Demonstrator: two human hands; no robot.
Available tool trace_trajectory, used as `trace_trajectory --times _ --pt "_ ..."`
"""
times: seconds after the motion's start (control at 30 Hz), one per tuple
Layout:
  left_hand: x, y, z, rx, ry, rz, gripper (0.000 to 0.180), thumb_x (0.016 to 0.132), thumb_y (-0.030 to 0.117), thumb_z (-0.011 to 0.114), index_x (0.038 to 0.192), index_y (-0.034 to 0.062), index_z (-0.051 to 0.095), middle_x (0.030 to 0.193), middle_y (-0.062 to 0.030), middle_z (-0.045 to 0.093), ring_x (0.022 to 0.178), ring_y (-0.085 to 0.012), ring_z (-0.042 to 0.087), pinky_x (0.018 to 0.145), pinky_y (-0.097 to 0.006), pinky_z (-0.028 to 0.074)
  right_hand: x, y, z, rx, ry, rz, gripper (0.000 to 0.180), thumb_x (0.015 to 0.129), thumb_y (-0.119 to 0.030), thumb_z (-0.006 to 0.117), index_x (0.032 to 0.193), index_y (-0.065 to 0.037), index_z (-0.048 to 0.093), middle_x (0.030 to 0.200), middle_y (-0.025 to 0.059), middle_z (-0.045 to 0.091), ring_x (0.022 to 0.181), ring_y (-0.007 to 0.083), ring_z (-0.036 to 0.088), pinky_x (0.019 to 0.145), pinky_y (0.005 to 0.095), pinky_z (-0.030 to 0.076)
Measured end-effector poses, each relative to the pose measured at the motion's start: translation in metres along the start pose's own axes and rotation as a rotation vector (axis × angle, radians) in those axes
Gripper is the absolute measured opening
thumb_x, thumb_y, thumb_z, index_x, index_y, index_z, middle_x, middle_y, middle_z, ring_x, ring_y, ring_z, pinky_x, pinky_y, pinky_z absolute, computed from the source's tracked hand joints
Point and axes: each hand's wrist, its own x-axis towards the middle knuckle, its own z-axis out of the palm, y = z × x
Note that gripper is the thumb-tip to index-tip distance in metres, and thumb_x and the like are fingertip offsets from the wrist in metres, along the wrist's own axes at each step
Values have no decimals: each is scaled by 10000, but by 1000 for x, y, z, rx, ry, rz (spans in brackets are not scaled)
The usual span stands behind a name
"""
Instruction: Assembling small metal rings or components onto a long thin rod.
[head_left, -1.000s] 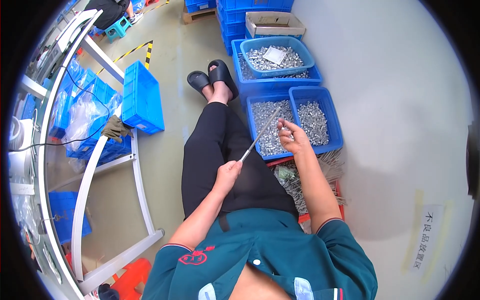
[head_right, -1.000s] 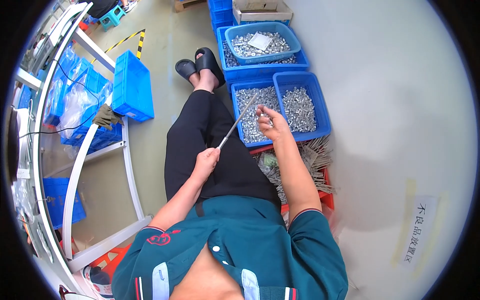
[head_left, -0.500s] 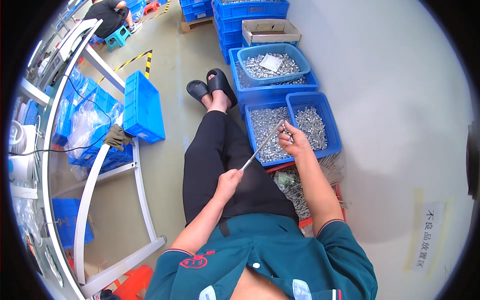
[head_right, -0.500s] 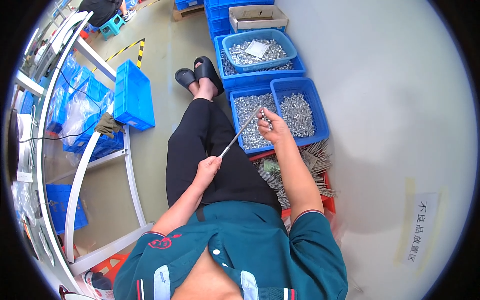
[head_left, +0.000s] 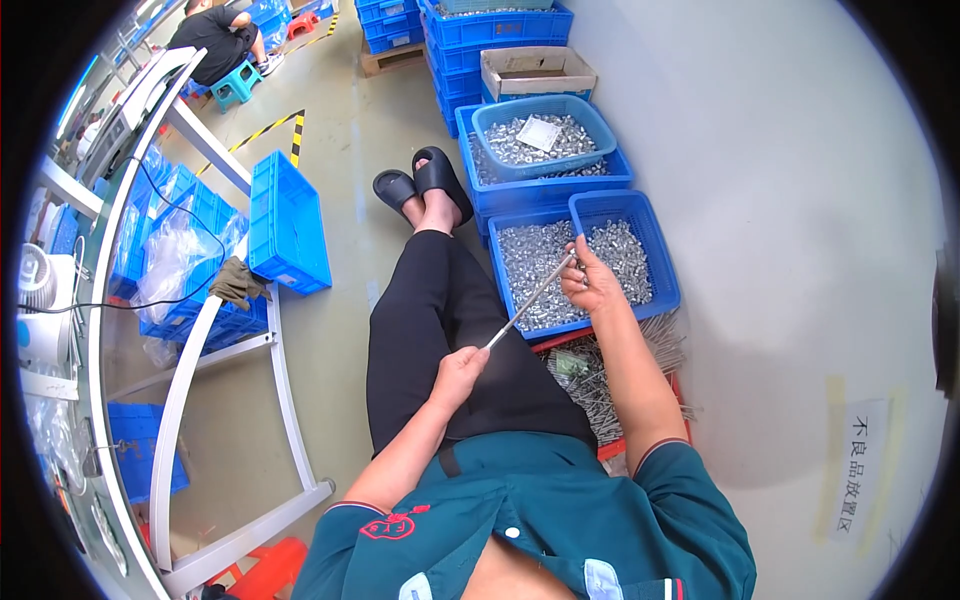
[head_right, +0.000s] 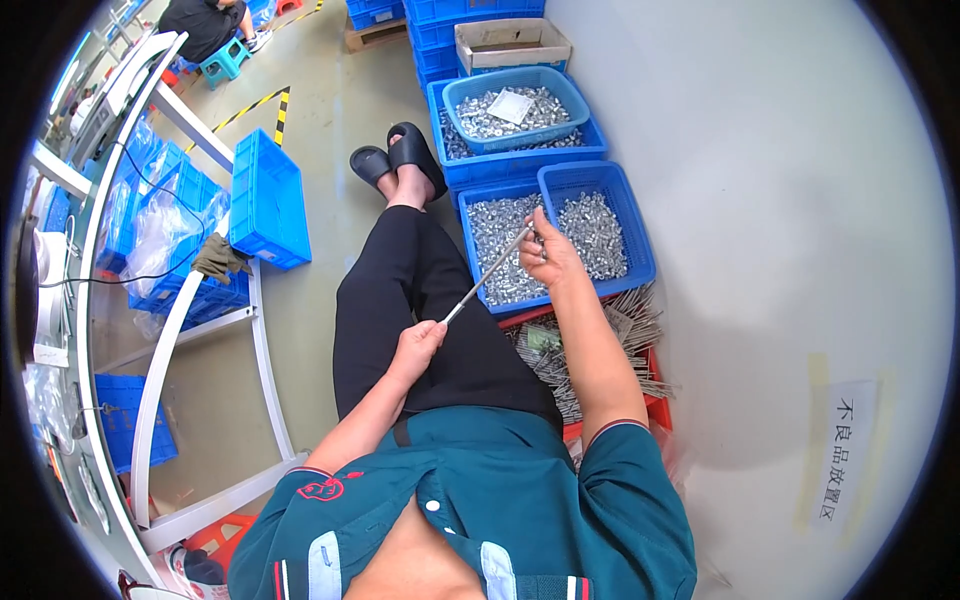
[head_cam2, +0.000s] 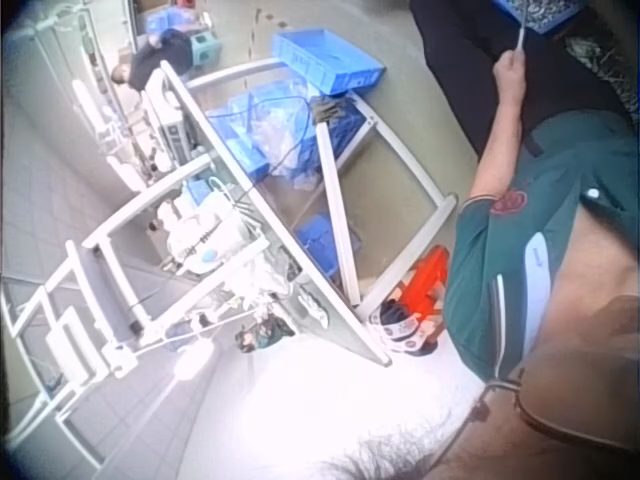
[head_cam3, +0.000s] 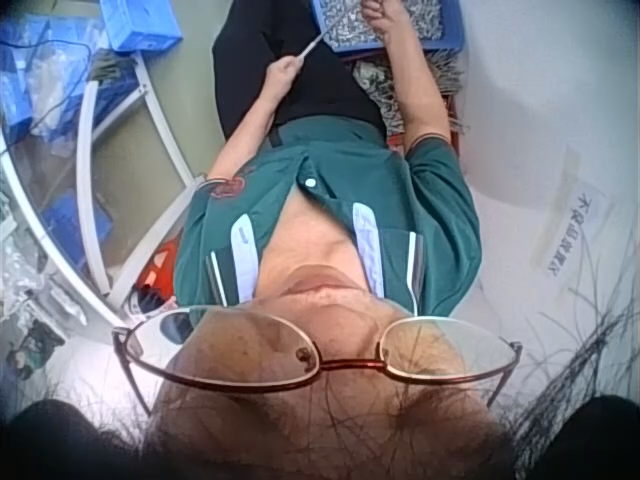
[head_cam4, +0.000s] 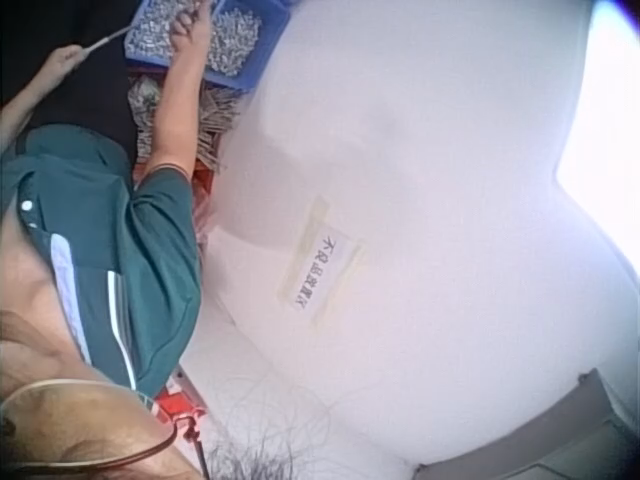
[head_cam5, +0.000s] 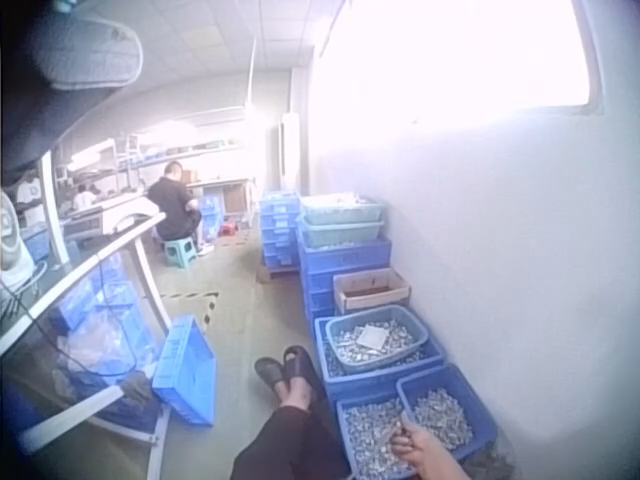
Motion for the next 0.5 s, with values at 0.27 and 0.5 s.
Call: trace_trajectory --times 0.27,0.5 --pt "1 1 0 37 17 -7 340 872 236 548 617 22 478 523 31 396 513 -49 339 470 -254 312 -5 -1 5 -236 49 -75 245 829 -321 626 837 -100 522 625 18 466 424 64 373 334 169 235" --pt "3 -6 -1 69 35 12 350 870 244 547 618 15 469 512 11 387 507 -60 342 469 -275 317 -6 1 15 -550 99 -221 243 832 -278 631 835 -89 478 610 -6 426 415 48 342 342 178 207"
